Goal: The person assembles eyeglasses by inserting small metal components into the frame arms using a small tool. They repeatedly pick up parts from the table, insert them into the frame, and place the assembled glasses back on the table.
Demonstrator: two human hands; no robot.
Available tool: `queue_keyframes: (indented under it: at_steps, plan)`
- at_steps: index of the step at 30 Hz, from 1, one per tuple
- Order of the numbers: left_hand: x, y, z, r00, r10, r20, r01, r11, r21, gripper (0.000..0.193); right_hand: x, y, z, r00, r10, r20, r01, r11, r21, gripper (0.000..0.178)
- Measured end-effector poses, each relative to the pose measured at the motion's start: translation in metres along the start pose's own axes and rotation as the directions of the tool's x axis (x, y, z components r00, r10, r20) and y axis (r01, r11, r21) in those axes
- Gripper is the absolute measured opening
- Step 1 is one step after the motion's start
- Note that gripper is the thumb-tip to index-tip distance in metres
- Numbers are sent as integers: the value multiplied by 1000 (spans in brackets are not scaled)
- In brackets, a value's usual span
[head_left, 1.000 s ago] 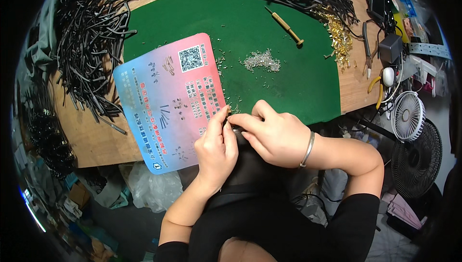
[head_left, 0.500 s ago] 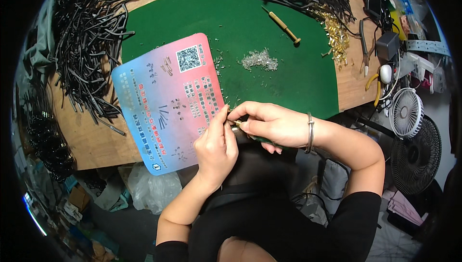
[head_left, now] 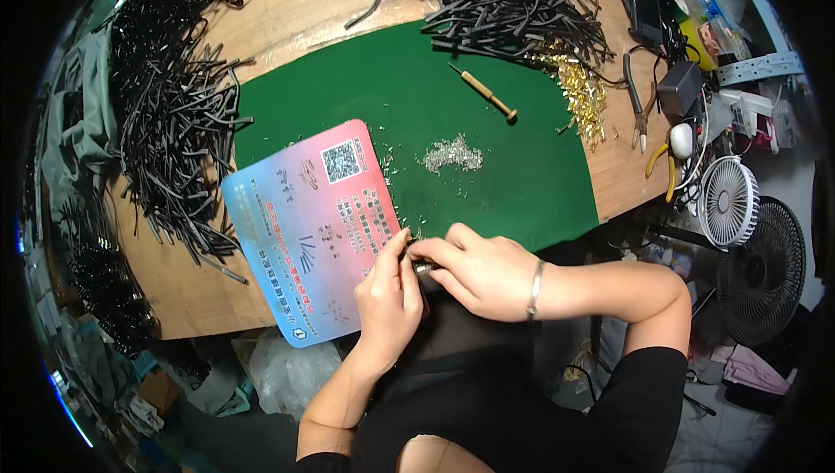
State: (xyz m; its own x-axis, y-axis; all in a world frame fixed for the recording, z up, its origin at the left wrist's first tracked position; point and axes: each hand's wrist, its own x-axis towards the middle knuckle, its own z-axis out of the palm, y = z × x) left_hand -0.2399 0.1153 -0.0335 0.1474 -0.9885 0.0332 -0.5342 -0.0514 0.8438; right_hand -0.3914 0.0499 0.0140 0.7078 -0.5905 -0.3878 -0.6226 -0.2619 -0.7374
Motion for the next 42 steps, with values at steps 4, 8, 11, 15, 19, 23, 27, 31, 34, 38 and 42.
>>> queue_keyframes:
  at_steps: [4,8,11,15,19,23,27,31,34,38,42]
  plan:
    - [29,6,-12,992,-76,-96,69,995,-79,29,-13,13,-13,970,-41,-240,26,998,-66,32]
    - [72,1,-7,991,111,80,-111,994,0,21,-3,41,-3,925,-35,-377,21,999,-40,32]
    - [176,7,-7,893,446,-51,-439,892,110,8,-6,48,-10,949,-17,-316,27,999,27,30]
    - [329,-8,25,926,361,-110,-253,811,527,25,2,46,-15,962,-39,-270,38,999,-9,30]
    - [362,-25,56,948,282,-150,-164,832,530,31,2,51,-18,957,-16,-289,43,996,85,25]
    - [313,-22,54,932,357,56,-339,809,480,22,3,57,-16,949,-11,-316,54,990,128,24]
    - [260,-1,36,933,316,171,-359,830,426,21,2,59,-12,937,-18,-349,64,991,121,24]
    - [239,7,8,947,254,195,-315,850,422,17,4,58,-9,915,-79,-395,123,989,86,23]
    - [215,6,-21,934,303,187,-356,799,484,17,-3,63,-7,919,-54,-390,107,987,117,22]
    - [156,1,-60,973,101,207,-187,873,451,12,-23,75,-21,908,-116,-402,191,970,149,22]
    - [137,-19,-62,977,41,209,-140,864,483,16,-45,97,-59,735,-48,-677,-109,976,-189,16]
